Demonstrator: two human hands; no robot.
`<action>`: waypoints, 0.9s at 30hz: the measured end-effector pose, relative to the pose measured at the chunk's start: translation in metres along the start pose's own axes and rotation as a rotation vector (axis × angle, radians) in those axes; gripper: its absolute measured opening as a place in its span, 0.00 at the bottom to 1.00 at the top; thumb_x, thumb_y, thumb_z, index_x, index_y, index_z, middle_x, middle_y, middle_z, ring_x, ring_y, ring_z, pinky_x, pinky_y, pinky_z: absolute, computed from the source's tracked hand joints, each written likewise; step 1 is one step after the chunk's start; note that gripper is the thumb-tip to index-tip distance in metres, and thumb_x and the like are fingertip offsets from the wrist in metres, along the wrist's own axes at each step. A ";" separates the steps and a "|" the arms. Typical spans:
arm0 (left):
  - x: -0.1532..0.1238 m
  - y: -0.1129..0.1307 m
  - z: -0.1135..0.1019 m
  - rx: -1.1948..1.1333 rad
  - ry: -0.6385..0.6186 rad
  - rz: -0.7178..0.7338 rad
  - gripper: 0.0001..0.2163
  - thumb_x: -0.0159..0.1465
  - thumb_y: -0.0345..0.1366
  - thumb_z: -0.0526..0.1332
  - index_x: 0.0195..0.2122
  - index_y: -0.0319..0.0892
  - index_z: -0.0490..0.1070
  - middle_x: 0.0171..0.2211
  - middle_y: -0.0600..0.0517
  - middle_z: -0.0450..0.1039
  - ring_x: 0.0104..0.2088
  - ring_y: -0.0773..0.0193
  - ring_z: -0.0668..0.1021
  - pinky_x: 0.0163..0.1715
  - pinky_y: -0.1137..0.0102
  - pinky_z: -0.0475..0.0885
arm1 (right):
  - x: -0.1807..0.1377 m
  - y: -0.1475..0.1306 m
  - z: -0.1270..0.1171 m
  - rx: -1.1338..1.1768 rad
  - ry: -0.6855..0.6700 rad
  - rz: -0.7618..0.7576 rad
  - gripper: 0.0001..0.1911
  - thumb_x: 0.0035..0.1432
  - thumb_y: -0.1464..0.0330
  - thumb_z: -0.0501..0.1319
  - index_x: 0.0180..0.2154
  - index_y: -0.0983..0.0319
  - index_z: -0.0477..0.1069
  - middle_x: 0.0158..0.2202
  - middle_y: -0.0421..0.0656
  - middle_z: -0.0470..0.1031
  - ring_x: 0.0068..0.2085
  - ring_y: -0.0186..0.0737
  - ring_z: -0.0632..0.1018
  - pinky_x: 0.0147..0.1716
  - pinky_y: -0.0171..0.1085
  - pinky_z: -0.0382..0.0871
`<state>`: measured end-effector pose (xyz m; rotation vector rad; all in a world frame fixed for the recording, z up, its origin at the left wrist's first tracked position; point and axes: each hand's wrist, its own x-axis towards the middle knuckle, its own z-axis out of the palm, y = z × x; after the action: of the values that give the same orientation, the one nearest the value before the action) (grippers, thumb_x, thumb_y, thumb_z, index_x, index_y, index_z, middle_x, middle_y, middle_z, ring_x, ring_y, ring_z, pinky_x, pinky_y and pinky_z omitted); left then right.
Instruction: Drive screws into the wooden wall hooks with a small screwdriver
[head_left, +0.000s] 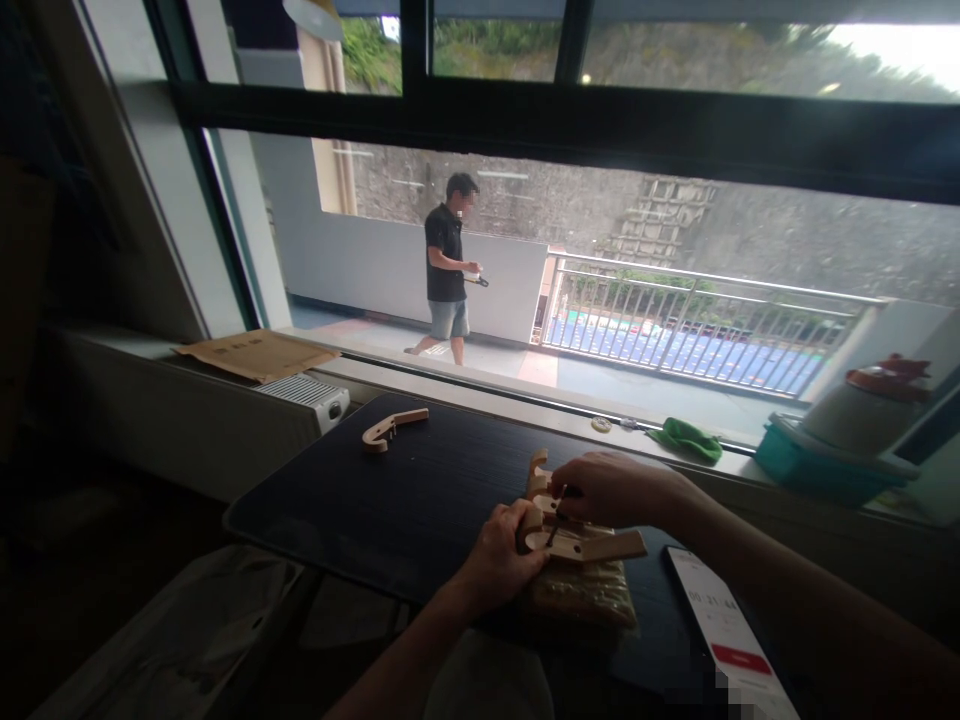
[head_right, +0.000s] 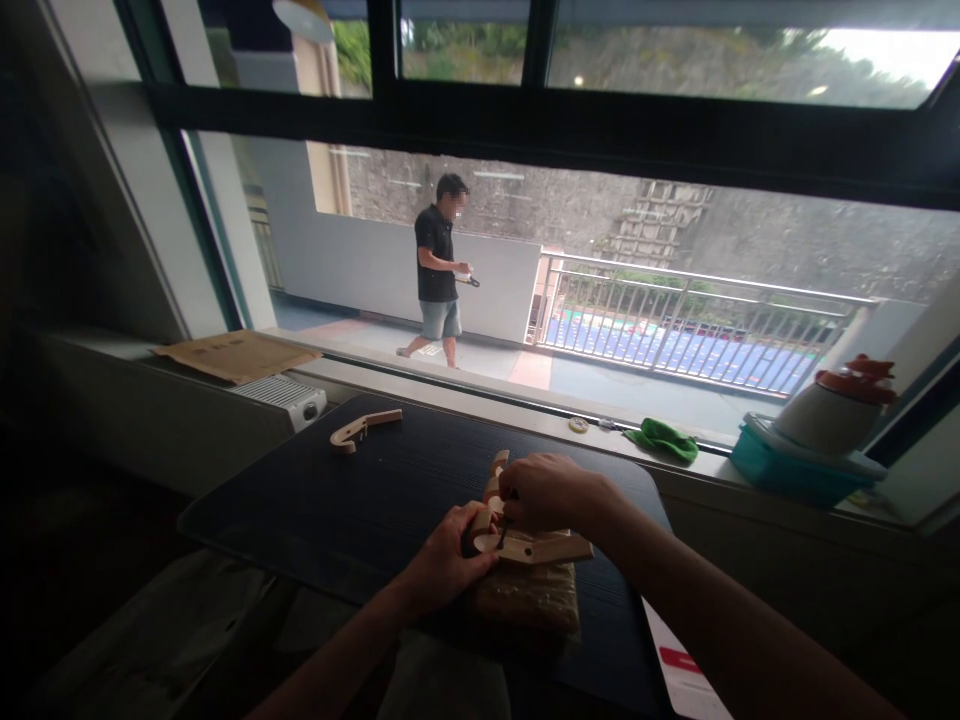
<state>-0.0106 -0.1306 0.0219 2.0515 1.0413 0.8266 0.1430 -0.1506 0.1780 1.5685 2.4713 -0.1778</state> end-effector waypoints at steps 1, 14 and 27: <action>0.000 0.000 0.000 0.003 0.001 -0.001 0.12 0.51 0.31 0.62 0.38 0.43 0.68 0.34 0.53 0.67 0.38 0.62 0.70 0.42 0.69 0.66 | -0.001 -0.001 -0.002 -0.002 -0.002 -0.007 0.13 0.54 0.65 0.55 0.39 0.58 0.75 0.33 0.42 0.77 0.32 0.37 0.74 0.28 0.34 0.58; -0.001 -0.003 0.004 0.006 0.037 -0.002 0.13 0.50 0.32 0.62 0.37 0.44 0.68 0.34 0.53 0.68 0.37 0.60 0.71 0.41 0.68 0.66 | -0.005 -0.004 0.005 -0.058 0.052 -0.055 0.12 0.56 0.69 0.51 0.30 0.63 0.72 0.28 0.44 0.75 0.28 0.35 0.72 0.26 0.34 0.57; -0.001 -0.003 0.004 -0.002 0.061 0.002 0.12 0.50 0.31 0.63 0.36 0.44 0.69 0.33 0.53 0.69 0.36 0.61 0.72 0.39 0.69 0.67 | -0.009 0.000 0.011 -0.025 0.022 -0.013 0.12 0.56 0.68 0.52 0.33 0.62 0.74 0.30 0.45 0.76 0.33 0.39 0.75 0.31 0.35 0.59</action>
<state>-0.0089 -0.1309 0.0168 2.0372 1.0710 0.8959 0.1478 -0.1610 0.1696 1.5533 2.4909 -0.1312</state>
